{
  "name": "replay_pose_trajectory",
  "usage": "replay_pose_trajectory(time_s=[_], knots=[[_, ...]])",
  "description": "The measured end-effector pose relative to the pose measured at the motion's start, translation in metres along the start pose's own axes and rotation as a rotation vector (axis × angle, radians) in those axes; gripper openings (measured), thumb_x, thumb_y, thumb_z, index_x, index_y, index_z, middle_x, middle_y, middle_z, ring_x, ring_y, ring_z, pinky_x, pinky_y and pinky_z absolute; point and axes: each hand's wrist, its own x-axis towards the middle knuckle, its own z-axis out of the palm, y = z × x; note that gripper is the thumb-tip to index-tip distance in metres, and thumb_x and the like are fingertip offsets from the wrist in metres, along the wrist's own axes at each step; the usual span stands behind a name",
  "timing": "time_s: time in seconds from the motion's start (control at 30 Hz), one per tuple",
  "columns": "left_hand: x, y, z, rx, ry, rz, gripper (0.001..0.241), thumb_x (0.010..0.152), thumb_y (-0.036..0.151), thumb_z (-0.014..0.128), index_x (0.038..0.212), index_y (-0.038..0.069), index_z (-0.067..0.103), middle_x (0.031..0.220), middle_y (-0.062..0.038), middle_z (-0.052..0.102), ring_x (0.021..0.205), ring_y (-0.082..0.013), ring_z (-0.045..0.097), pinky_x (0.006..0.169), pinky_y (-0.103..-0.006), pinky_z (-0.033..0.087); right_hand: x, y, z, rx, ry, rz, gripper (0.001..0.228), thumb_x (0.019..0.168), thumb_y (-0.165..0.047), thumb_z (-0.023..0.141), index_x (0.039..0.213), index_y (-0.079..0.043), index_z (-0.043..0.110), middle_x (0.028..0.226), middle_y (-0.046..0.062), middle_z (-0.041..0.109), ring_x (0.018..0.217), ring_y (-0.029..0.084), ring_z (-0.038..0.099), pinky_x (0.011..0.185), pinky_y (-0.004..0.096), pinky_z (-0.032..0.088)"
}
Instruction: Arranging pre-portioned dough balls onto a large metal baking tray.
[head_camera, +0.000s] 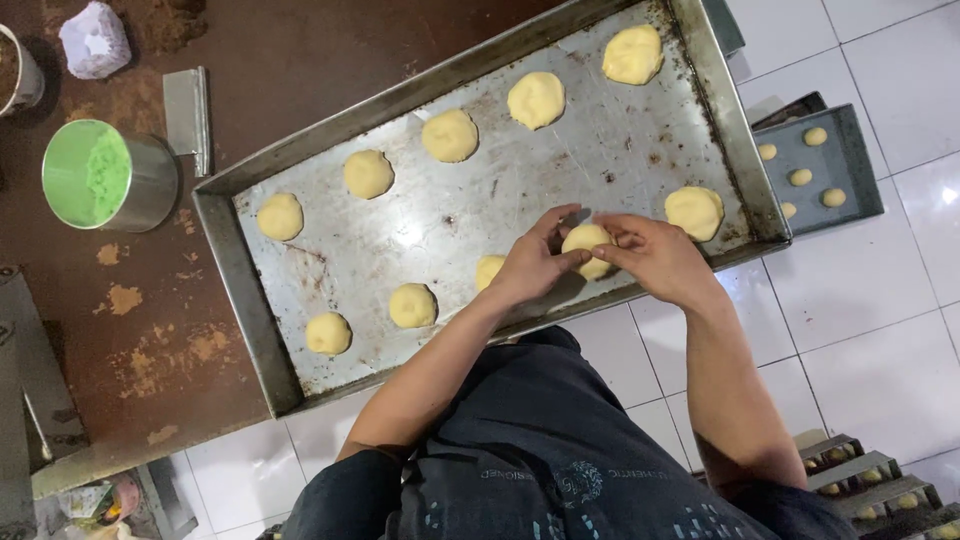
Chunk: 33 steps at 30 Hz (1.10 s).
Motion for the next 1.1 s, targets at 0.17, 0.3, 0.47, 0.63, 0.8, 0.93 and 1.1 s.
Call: replay_pose_trajectory(time_s=[0.17,0.3,0.47,0.63,0.8,0.93,1.1], knots=[[-0.005,0.004,0.001,0.326,0.055,0.095,0.040,0.092,0.016,0.079,0.128,0.008,0.066,0.114,-0.011,0.071,0.097,-0.0231,0.074,0.086,-0.0340,0.059,0.001,-0.009,0.001,-0.265,0.034,0.126,0.035,0.087,-0.028,0.077,0.116,-0.008,0.075,0.098,0.013,0.079,0.089,0.021,0.075,0.080,0.033,0.056],[-0.008,0.013,0.012,0.649,0.161,0.165,0.039,0.095,0.019,0.076,0.132,0.016,0.066,0.113,-0.014,0.073,0.102,-0.0343,0.072,0.090,-0.0429,0.057,0.012,0.024,0.008,-0.544,0.132,0.015,0.032,0.087,-0.029,0.080,0.110,-0.008,0.077,0.102,0.017,0.075,0.095,0.031,0.072,0.084,0.040,0.055],[-0.015,0.025,0.012,0.874,0.253,0.255,0.054,0.090,0.017,0.073,0.141,0.007,0.056,0.122,-0.018,0.062,0.112,-0.0386,0.062,0.092,-0.0464,0.054,-0.003,-0.003,0.015,-0.674,0.234,-0.138,0.049,0.089,-0.020,0.076,0.133,-0.002,0.065,0.112,0.018,0.069,0.101,0.036,0.068,0.087,0.044,0.054],[-0.019,0.006,0.006,0.891,0.136,0.552,0.050,0.093,0.011,0.066,0.141,0.005,0.056,0.135,-0.015,0.058,0.122,-0.0351,0.061,0.097,-0.0407,0.056,-0.002,0.007,0.022,-0.510,0.229,-0.284,0.035,0.092,-0.006,0.066,0.127,-0.002,0.067,0.121,0.018,0.069,0.106,0.036,0.067,0.093,0.044,0.053],[-0.034,0.030,0.003,1.334,0.145,0.650,0.057,0.097,0.015,0.053,0.152,0.000,0.046,0.160,-0.016,0.045,0.147,-0.0291,0.043,0.120,-0.0396,0.038,-0.009,-0.008,0.019,-0.565,0.299,-0.460,0.030,0.094,-0.006,0.067,0.123,-0.002,0.069,0.124,0.017,0.070,0.118,0.038,0.064,0.102,0.045,0.050],[-0.022,0.009,-0.008,1.434,-0.085,0.781,0.061,0.100,0.020,0.051,0.157,0.004,0.040,0.167,-0.013,0.033,0.156,-0.0257,0.033,0.128,-0.0427,0.026,-0.024,-0.025,0.013,-0.513,0.363,-0.474,0.026,0.100,-0.008,0.066,0.125,-0.001,0.068,0.129,0.017,0.069,0.122,0.037,0.063,0.104,0.044,0.050],[-0.015,0.022,-0.009,1.284,-0.285,0.866,0.075,0.100,0.044,0.054,0.163,0.013,0.028,0.171,-0.006,0.024,0.160,-0.0232,0.020,0.133,-0.0444,0.018,-0.040,-0.044,0.010,-0.410,0.422,-0.357,0.028,0.101,-0.012,0.066,0.127,-0.003,0.068,0.134,0.016,0.066,0.117,0.032,0.065,0.095,0.038,0.054]])
